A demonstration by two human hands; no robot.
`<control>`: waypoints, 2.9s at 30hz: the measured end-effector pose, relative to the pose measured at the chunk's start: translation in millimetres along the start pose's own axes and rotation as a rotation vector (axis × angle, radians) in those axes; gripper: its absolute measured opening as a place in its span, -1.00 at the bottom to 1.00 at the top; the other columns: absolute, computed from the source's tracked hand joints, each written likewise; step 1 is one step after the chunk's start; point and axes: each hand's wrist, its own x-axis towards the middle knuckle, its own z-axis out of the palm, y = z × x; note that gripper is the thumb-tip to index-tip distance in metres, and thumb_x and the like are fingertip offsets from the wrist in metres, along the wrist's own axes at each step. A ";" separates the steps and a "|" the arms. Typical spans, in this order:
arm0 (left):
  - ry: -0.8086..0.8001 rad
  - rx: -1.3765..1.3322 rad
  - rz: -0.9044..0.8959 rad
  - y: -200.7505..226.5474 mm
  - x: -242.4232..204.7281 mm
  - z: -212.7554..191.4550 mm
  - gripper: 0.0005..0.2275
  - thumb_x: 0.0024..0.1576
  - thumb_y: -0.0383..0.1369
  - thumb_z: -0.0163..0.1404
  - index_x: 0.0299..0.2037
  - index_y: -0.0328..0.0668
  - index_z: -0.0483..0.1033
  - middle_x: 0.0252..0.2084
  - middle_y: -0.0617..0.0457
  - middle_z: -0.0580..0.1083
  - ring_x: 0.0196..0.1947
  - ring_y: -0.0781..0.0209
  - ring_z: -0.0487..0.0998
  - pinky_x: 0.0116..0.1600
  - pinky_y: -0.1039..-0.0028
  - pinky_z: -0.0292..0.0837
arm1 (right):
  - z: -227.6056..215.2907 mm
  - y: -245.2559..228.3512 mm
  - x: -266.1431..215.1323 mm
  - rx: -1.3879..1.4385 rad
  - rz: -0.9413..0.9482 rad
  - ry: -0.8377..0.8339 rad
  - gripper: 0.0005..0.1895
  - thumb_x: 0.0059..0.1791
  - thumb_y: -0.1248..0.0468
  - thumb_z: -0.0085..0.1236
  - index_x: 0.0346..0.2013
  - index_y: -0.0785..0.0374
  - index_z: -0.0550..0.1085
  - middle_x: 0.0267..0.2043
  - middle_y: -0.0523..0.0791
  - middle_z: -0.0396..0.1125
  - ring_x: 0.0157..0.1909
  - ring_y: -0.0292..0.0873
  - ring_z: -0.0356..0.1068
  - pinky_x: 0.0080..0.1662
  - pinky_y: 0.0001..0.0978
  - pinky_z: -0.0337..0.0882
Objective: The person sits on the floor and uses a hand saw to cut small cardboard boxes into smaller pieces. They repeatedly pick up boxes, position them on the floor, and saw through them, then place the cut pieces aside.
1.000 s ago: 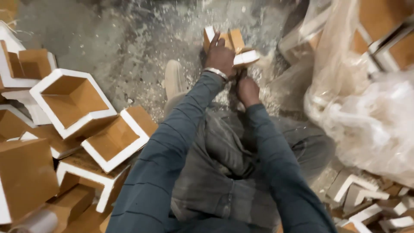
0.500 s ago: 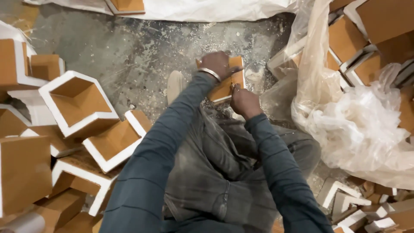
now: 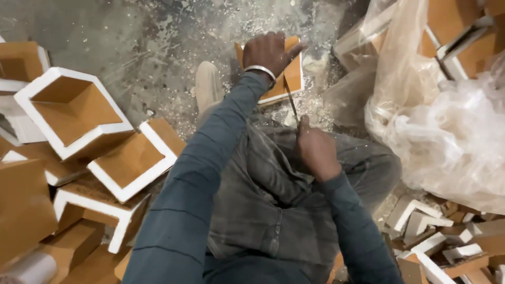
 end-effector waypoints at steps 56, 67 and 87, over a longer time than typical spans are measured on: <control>-0.090 -0.198 -0.151 -55.2 46.0 14.2 -0.28 0.09 0.38 -0.17 -0.49 -0.21 0.64 -0.55 -0.20 0.54 -0.54 -0.09 0.61 -0.40 0.11 0.53 | 60.5 -4.9 54.1 0.247 0.185 -0.124 -0.70 0.14 0.32 -0.27 0.03 0.46 0.36 -0.34 0.22 0.45 -0.27 0.31 0.47 -0.23 0.18 0.41; 0.050 -0.155 -0.049 -62.4 44.6 25.4 -0.26 0.12 0.38 -0.16 -0.50 -0.24 0.66 -0.53 -0.25 0.53 -0.54 -0.17 0.60 -0.39 0.06 0.52 | 142.9 23.2 137.5 0.166 0.095 -0.086 -0.73 0.00 0.25 -0.07 -0.13 0.35 0.46 -0.25 0.17 0.46 -0.19 0.28 0.48 -0.18 0.14 0.46; -0.401 -0.234 -0.212 -63.2 63.0 -4.7 -0.24 0.00 0.46 -0.17 -0.37 -0.17 0.67 -0.39 -0.16 0.60 -0.40 -0.08 0.64 -0.20 0.09 0.55 | 104.7 2.6 108.7 0.333 0.215 -0.245 -0.60 0.10 0.12 -0.16 0.13 0.29 0.33 -0.23 0.20 0.45 -0.17 0.34 0.44 -0.17 0.25 0.40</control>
